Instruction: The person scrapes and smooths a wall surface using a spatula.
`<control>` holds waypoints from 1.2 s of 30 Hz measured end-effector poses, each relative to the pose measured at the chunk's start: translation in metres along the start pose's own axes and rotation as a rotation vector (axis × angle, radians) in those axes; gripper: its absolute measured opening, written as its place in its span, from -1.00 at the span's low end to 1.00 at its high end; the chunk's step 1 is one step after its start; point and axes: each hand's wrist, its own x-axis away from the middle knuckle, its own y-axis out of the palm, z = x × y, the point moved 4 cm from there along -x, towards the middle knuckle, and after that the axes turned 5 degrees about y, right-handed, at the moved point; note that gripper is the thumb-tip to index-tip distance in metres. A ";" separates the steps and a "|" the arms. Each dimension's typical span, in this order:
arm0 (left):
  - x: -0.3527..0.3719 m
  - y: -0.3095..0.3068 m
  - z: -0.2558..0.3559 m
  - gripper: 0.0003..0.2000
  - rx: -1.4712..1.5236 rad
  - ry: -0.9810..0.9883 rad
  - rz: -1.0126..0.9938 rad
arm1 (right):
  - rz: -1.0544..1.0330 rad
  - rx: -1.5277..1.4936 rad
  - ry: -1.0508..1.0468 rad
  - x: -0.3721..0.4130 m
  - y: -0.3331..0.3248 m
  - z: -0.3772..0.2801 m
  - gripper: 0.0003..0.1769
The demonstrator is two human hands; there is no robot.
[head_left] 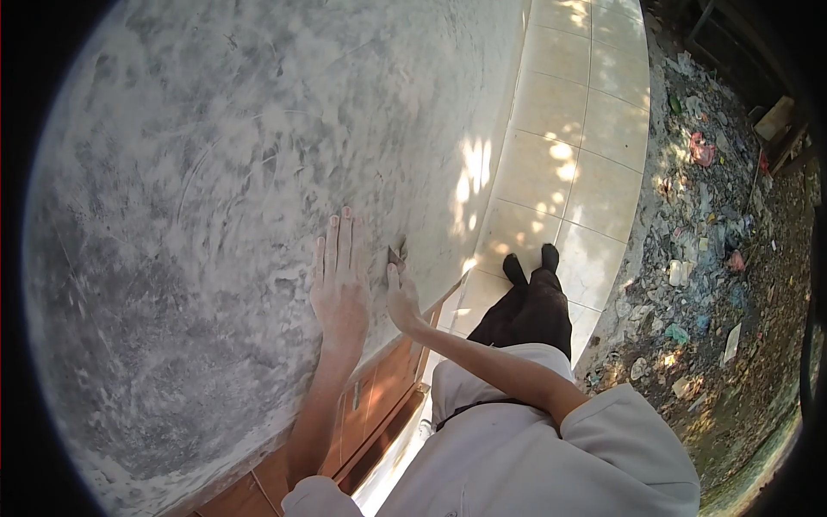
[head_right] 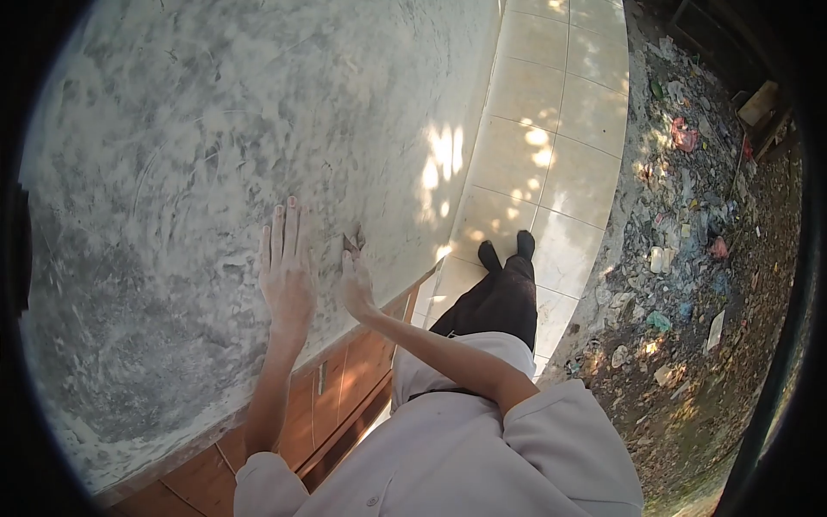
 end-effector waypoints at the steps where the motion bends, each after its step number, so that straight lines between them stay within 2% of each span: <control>1: -0.001 0.002 0.000 -0.45 -0.024 -0.005 0.001 | 0.035 0.074 0.180 -0.022 -0.007 0.020 -0.44; 2: 0.001 0.004 0.000 -0.45 -0.027 0.002 -0.009 | 0.071 0.144 0.369 -0.039 -0.015 0.040 -0.43; 4: 0.002 0.008 0.001 -0.45 -0.149 0.020 -0.035 | 0.108 0.159 0.490 -0.079 -0.036 0.051 -0.42; 7: 0.002 0.011 0.000 -0.44 -0.115 -0.002 -0.044 | 0.147 0.075 0.546 -0.066 -0.022 0.059 -0.43; 10: 0.002 0.013 0.002 -0.35 -0.125 0.003 0.002 | 0.081 0.140 0.449 0.008 -0.009 0.009 -0.43; 12: 0.002 0.011 0.003 -0.37 -0.127 0.003 0.002 | -0.124 0.051 0.408 0.021 -0.001 0.005 -0.44; 13: 0.001 0.011 0.003 -0.38 -0.128 -0.006 0.009 | -0.121 0.047 0.410 0.009 -0.001 0.020 -0.44; 15: 0.000 0.011 0.004 -0.39 -0.127 -0.003 0.003 | 0.135 0.097 0.478 -0.036 -0.015 0.062 -0.42; 17: 0.001 0.013 0.004 -0.40 -0.128 0.001 0.002 | 0.032 0.018 0.713 -0.078 -0.037 0.089 -0.40; 20: 0.004 0.016 0.005 -0.40 -0.159 0.005 -0.025 | 0.046 0.036 0.727 -0.061 -0.028 0.060 -0.39; 22: 0.000 0.013 0.007 -0.42 -0.129 -0.005 -0.046 | 0.155 0.176 0.497 -0.020 -0.003 0.056 -0.40; 23: 0.001 0.015 0.008 -0.42 -0.123 -0.002 -0.050 | 0.160 0.179 0.502 -0.001 0.001 0.053 -0.40; 25: 0.000 0.017 0.010 -0.43 -0.126 0.003 -0.047 | 0.027 0.184 0.313 0.017 0.011 0.039 -0.40; 26: -0.001 0.017 0.010 -0.43 -0.130 0.004 -0.044 | 0.031 0.184 0.313 0.006 0.007 0.045 -0.40; 28: 0.001 0.017 0.010 -0.44 -0.143 0.003 -0.042 | 0.137 0.176 0.501 -0.037 -0.010 0.081 -0.39; 29: 0.003 0.017 0.011 -0.44 -0.150 0.003 -0.043 | 0.091 0.109 0.568 -0.062 -0.027 0.083 -0.39; 30: 0.003 0.017 0.011 -0.44 -0.156 0.008 -0.039 | 0.048 0.037 0.630 -0.079 -0.041 0.085 -0.38; 33: 0.000 0.019 0.010 -0.46 -0.175 0.023 -0.029 | 0.088 0.062 0.658 -0.066 -0.036 0.051 -0.39; 35: 0.000 0.022 0.011 -0.46 -0.178 0.035 -0.035 | 0.087 0.248 0.451 -0.029 -0.006 0.059 -0.41; 36: -0.001 0.024 0.013 -0.47 -0.178 0.041 -0.036 | 0.031 0.243 0.416 -0.006 -0.002 0.046 -0.42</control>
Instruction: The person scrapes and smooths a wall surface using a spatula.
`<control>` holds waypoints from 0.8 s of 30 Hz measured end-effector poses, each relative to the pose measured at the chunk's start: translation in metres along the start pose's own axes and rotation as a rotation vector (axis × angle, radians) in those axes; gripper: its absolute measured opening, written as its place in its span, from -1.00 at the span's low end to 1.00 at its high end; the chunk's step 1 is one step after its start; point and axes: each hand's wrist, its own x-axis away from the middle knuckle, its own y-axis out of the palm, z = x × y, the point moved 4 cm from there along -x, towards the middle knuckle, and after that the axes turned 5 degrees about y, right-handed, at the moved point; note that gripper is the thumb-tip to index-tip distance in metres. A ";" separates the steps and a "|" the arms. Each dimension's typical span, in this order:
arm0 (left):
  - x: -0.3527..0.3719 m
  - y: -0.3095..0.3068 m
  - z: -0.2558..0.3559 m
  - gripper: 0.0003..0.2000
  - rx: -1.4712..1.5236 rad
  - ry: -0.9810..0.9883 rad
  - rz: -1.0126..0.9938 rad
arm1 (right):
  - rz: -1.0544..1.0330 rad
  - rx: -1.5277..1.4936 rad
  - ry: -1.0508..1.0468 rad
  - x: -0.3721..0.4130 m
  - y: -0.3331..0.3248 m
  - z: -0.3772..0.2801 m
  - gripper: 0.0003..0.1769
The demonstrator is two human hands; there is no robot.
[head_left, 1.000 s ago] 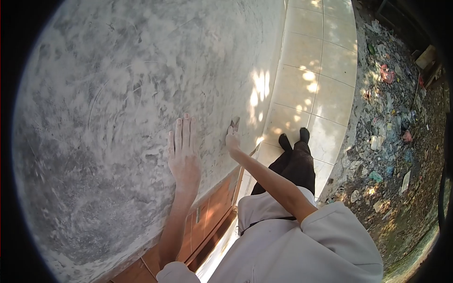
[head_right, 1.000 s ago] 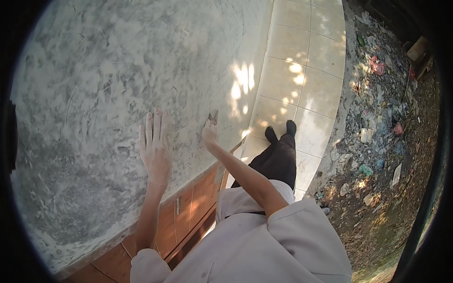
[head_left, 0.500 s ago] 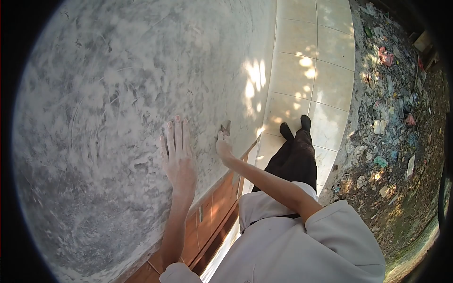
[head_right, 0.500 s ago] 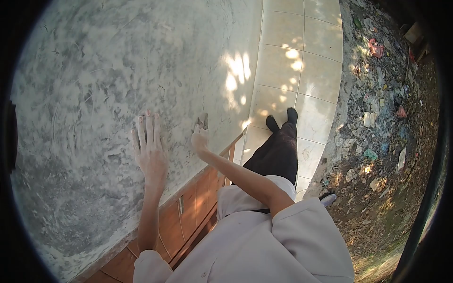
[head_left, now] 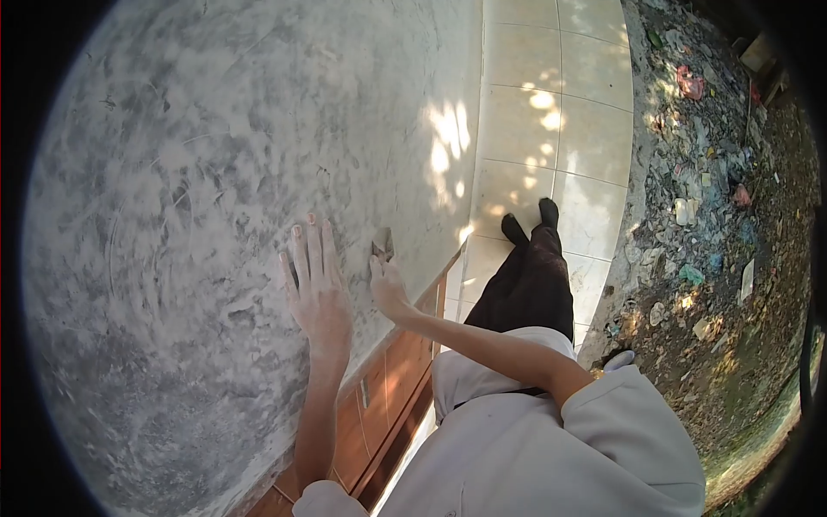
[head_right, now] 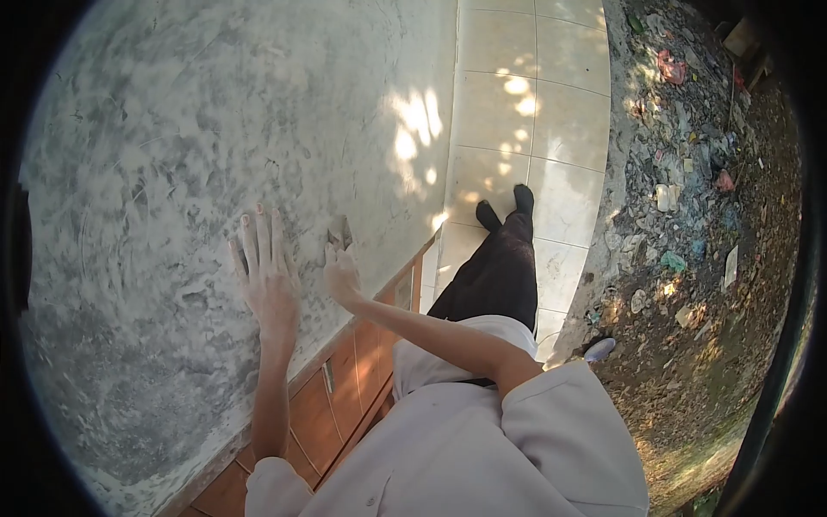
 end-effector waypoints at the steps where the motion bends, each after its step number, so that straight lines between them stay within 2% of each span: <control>1: -0.001 0.004 0.001 -0.47 0.005 0.008 0.002 | -0.050 0.003 -0.046 0.018 -0.001 -0.008 -0.43; 4: -0.002 0.017 0.006 -0.45 0.008 0.031 0.020 | -0.043 -0.094 0.000 -0.018 0.003 0.022 -0.35; 6: -0.002 0.023 0.009 -0.44 0.008 0.045 -0.032 | 0.019 -0.180 0.170 -0.069 -0.016 0.035 -0.35; 7: -0.001 0.026 0.009 -0.44 0.004 0.047 -0.034 | 0.017 -0.184 0.171 -0.085 -0.023 0.040 -0.35; 9: -0.002 0.033 0.011 -0.46 -0.014 0.080 -0.045 | -0.167 -0.299 0.283 -0.102 -0.023 0.049 -0.34; 11: -0.001 0.032 0.013 -0.46 0.013 0.077 -0.037 | -0.016 -0.210 0.140 -0.053 -0.016 0.027 -0.33; 13: -0.003 0.032 0.015 -0.47 0.046 0.068 -0.027 | -0.086 -0.131 0.059 -0.008 -0.003 0.018 -0.34; 14: -0.004 0.033 0.015 -0.47 0.053 0.071 -0.025 | -0.083 -0.132 0.063 -0.006 0.002 0.027 -0.34; 16: -0.004 0.033 0.015 -0.48 0.058 0.077 -0.025 | 0.025 -0.264 -0.144 -0.006 0.003 0.030 -0.37; 18: -0.003 0.034 0.016 -0.48 -0.001 0.091 -0.056 | 0.013 -0.179 0.224 -0.047 -0.019 0.041 -0.38; 20: -0.002 0.036 0.016 -0.48 -0.006 0.090 -0.062 | 0.043 -0.234 0.293 -0.112 -0.022 0.073 -0.38; 23: -0.001 0.036 0.016 -0.48 -0.001 0.086 -0.061 | -0.070 -0.241 0.305 -0.082 -0.026 0.040 -0.36; 24: -0.003 0.036 0.016 -0.47 0.008 0.080 -0.057 | -0.044 -0.240 0.224 -0.050 -0.023 0.017 -0.36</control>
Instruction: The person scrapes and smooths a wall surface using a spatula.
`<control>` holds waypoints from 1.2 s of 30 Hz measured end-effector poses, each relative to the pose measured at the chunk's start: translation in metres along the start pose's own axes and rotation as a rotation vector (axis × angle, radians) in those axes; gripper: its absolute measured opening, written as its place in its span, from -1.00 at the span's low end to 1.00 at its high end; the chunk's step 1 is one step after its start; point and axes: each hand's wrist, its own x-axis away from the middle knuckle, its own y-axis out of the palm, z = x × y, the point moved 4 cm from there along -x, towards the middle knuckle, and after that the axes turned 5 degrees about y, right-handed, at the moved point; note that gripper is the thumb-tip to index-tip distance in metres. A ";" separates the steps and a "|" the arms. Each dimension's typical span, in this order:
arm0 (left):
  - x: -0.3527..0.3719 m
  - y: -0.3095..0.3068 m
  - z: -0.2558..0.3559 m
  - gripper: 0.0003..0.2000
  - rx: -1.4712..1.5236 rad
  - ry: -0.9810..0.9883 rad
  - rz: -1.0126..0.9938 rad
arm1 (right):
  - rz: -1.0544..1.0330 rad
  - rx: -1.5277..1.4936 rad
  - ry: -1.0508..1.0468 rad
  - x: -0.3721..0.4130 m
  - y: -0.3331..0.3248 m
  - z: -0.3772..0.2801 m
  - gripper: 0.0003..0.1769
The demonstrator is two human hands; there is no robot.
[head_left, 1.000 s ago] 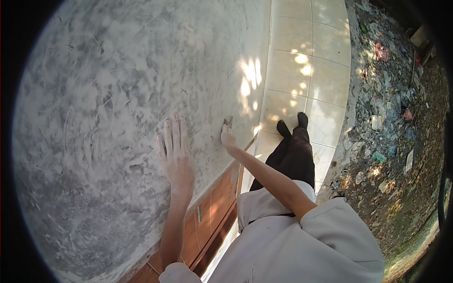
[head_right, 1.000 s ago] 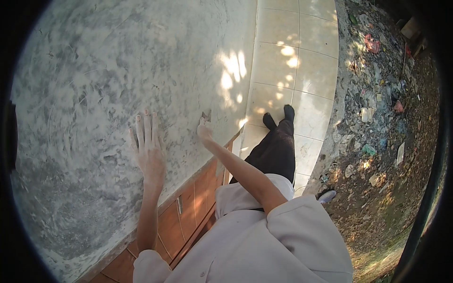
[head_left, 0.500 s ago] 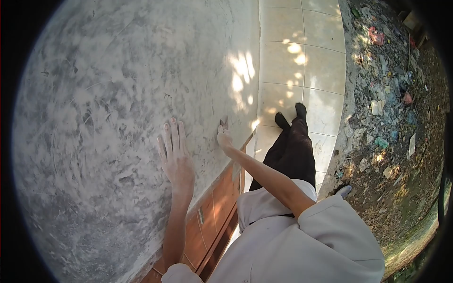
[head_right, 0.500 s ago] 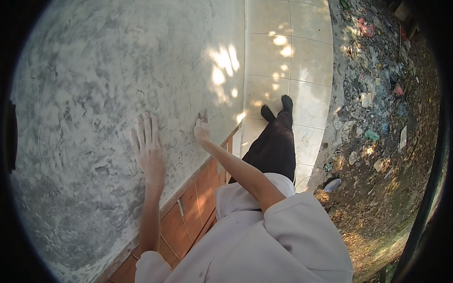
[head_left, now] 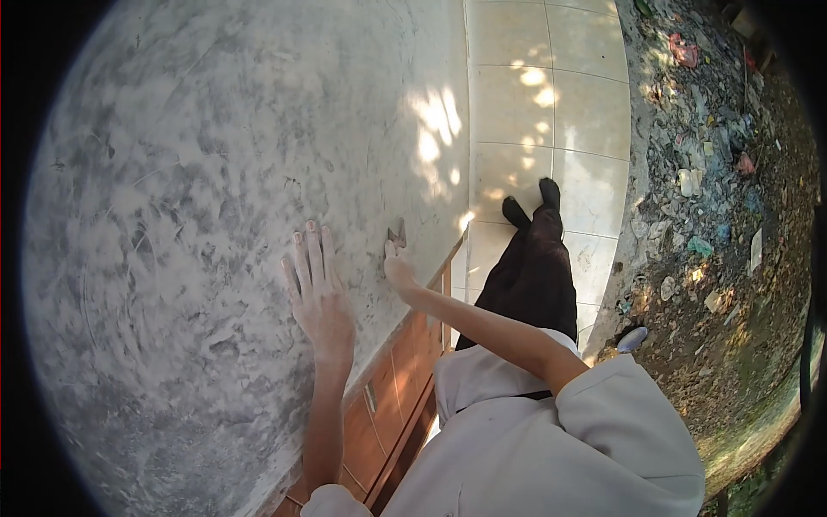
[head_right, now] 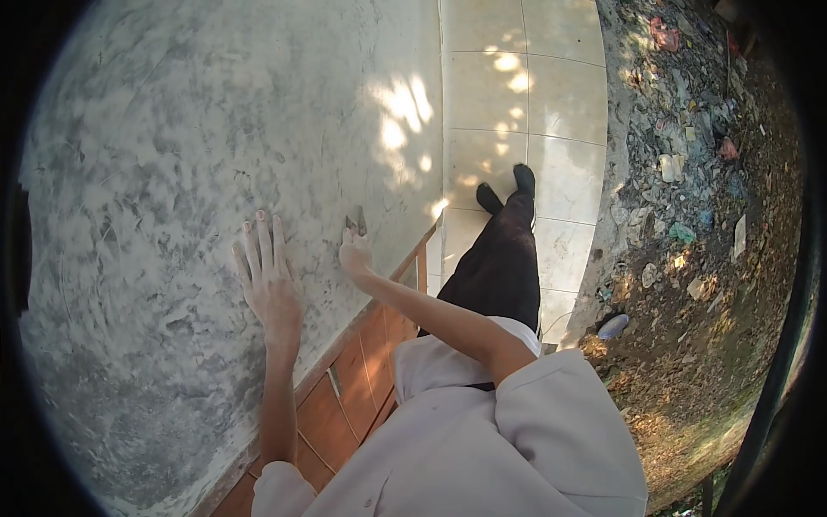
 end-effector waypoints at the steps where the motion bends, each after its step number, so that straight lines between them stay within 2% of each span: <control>1: -0.001 0.000 0.001 -0.47 0.004 0.001 0.001 | 0.016 0.003 -0.080 0.035 0.012 0.000 -0.36; 3: -0.002 -0.001 0.000 -0.47 0.008 -0.004 -0.003 | -0.060 0.090 -0.314 0.065 0.030 0.010 -0.39; 4: -0.001 -0.001 0.000 -0.47 0.006 -0.004 0.000 | -0.060 0.088 -0.317 0.061 0.029 0.006 -0.39; 6: -0.001 0.000 0.000 -0.46 0.041 -0.004 0.013 | -0.049 0.079 -0.117 0.035 0.018 -0.005 -0.38; 8: 0.000 -0.002 0.000 -0.46 0.017 -0.007 0.002 | 0.089 -0.033 -0.141 -0.017 0.004 -0.012 -0.40; 9: -0.001 -0.003 0.001 -0.46 -0.004 -0.004 -0.008 | 0.089 -0.034 -0.146 -0.029 -0.001 -0.014 -0.40; 11: 0.000 -0.003 0.001 -0.46 -0.015 0.004 -0.007 | -0.046 -0.060 -0.014 -0.043 -0.003 -0.017 -0.41; 13: -0.002 -0.003 0.001 -0.46 -0.024 0.014 -0.011 | 0.034 0.163 -0.225 0.019 0.007 -0.027 -0.42; 14: -0.002 -0.005 0.002 -0.40 0.016 0.007 0.028 | 0.038 0.164 -0.226 0.031 0.019 -0.009 -0.42; 16: -0.001 -0.006 0.003 -0.35 0.056 -0.002 0.068 | 0.198 0.211 -0.606 0.052 0.034 0.004 -0.45; 17: -0.001 -0.005 0.002 -0.37 0.077 -0.002 0.069 | 0.196 0.211 -0.612 0.042 0.031 0.001 -0.45; 19: -0.002 -0.006 -0.001 -0.38 0.092 -0.011 0.076 | -0.023 0.130 -0.267 0.001 0.017 -0.020 -0.40; 21: 0.000 -0.006 -0.001 -0.45 0.108 0.002 0.029 | -0.023 -0.107 -0.159 -0.038 -0.002 -0.053 -0.39; 22: -0.002 -0.008 -0.001 -0.45 0.108 -0.001 0.034 | -0.024 -0.105 -0.164 -0.055 0.001 -0.057 -0.39; 24: -0.004 -0.015 -0.002 -0.45 0.151 -0.015 0.067 | 0.181 -0.099 -0.185 -0.083 0.006 -0.052 -0.38; 26: -0.009 -0.021 -0.004 -0.45 0.168 -0.020 0.091 | 0.072 -0.060 -0.277 -0.002 0.010 -0.064 -0.37; 28: -0.009 -0.021 -0.004 -0.45 0.193 -0.041 0.102 | 0.006 0.168 -0.453 0.058 0.019 -0.047 -0.42; 31: -0.010 -0.017 -0.005 -0.41 0.163 -0.044 0.151 | -0.098 0.107 -0.498 0.053 0.023 -0.039 -0.45; 33: -0.009 -0.016 -0.005 -0.39 0.180 -0.040 0.160 | 0.128 -0.043 -0.674 -0.019 0.021 -0.054 -0.47; 35: -0.007 -0.016 -0.006 -0.41 0.188 -0.049 0.145 | -0.093 -0.075 -0.329 -0.041 -0.008 -0.106 -0.43; 36: -0.007 -0.017 -0.006 -0.42 0.198 -0.040 0.134 | -0.099 -0.069 -0.335 -0.036 -0.004 -0.107 -0.43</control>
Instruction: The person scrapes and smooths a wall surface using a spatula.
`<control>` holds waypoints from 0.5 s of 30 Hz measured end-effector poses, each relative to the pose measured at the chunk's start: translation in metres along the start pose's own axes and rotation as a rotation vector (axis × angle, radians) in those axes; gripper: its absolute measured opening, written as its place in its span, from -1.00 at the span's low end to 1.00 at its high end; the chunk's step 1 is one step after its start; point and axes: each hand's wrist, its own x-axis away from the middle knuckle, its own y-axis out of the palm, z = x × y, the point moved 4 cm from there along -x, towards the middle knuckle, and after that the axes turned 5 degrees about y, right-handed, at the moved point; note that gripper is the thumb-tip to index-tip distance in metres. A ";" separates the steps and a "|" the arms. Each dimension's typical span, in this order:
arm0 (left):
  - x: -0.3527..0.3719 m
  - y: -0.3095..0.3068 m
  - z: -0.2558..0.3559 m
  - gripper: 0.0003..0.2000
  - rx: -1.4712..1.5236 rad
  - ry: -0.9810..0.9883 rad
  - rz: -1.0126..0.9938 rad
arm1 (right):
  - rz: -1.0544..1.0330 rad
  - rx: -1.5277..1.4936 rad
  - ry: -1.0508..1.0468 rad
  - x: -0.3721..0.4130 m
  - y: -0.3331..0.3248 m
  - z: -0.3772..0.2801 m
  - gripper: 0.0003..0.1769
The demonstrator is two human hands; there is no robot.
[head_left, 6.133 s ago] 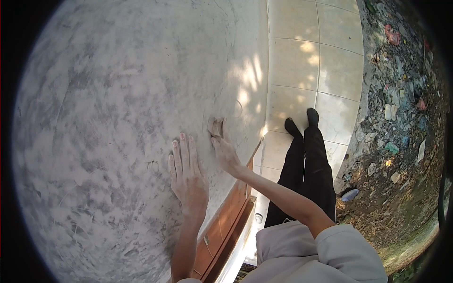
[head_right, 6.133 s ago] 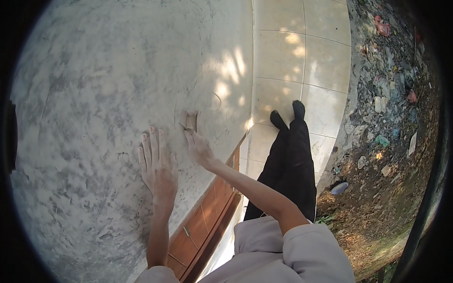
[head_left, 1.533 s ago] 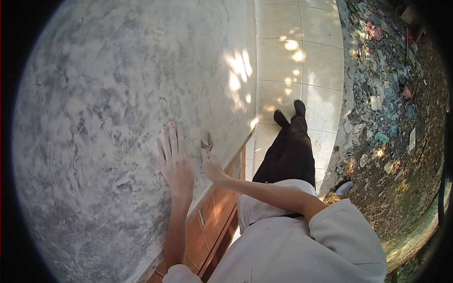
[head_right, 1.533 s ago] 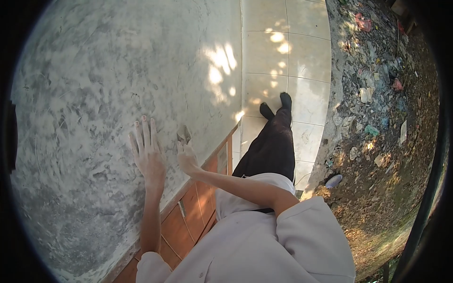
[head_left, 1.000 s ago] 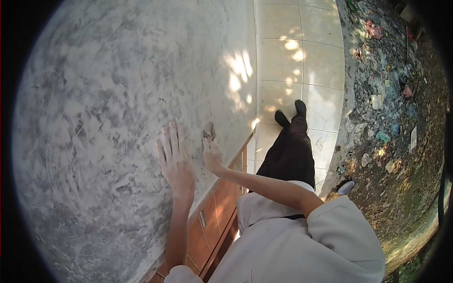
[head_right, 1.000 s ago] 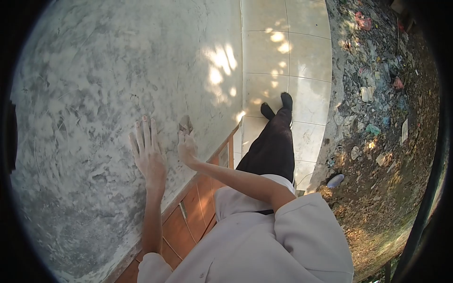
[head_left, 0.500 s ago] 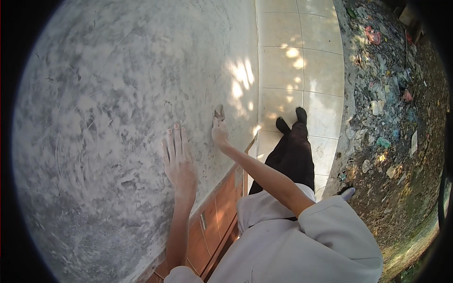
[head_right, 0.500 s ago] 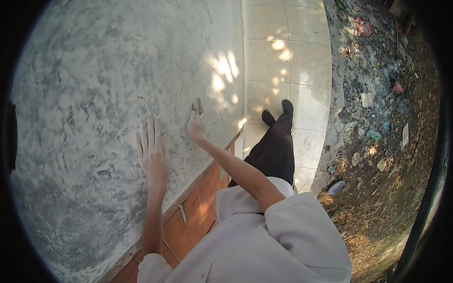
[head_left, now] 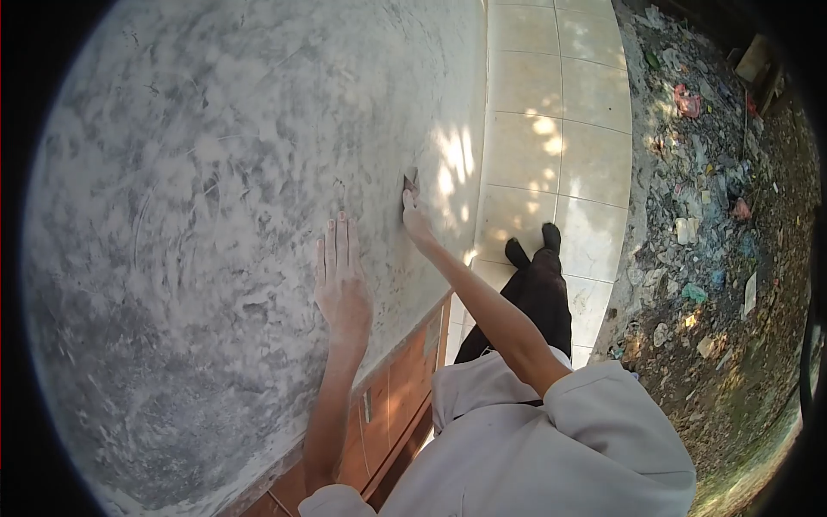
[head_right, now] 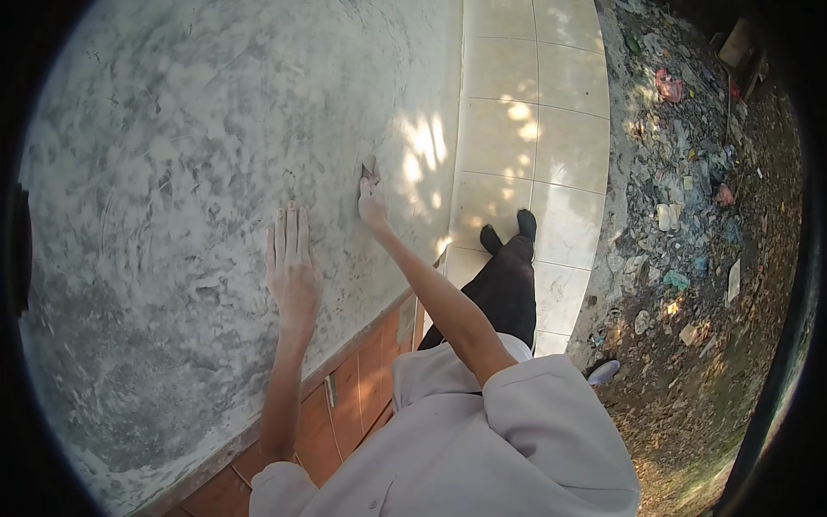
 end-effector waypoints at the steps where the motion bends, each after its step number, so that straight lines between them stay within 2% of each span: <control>1: 0.001 -0.002 0.000 -0.42 -0.001 -0.004 0.011 | 0.060 0.067 -0.069 0.004 0.003 -0.007 -0.41; 2: 0.003 -0.002 0.000 -0.43 0.010 -0.002 0.011 | 0.125 0.131 -0.138 0.011 0.004 -0.012 -0.40; 3: 0.004 -0.004 0.001 -0.43 0.022 0.001 0.010 | 0.030 0.069 -0.109 0.040 0.013 -0.015 -0.43; 5: 0.010 -0.012 0.003 -0.43 0.003 0.020 0.041 | 0.008 0.044 -0.482 0.093 0.031 -0.005 -0.47; 8: 0.007 -0.022 0.003 -0.43 -0.017 0.032 0.083 | -0.041 0.145 -0.470 0.083 0.031 0.004 -0.51; 9: 0.006 -0.025 0.002 -0.43 -0.018 0.021 0.092 | -0.088 0.139 -0.285 0.068 0.022 -0.022 -0.49; 11: 0.006 -0.031 0.000 -0.43 -0.020 -0.006 0.104 | -0.008 0.152 -0.118 0.010 0.006 -0.054 -0.46; 13: 0.007 -0.038 0.000 -0.43 -0.018 -0.030 0.110 | 0.005 0.117 -0.187 -0.050 -0.002 -0.056 -0.42; 15: 0.002 -0.046 -0.001 -0.44 -0.016 -0.050 0.130 | 0.064 0.167 -0.210 -0.006 0.008 -0.064 -0.43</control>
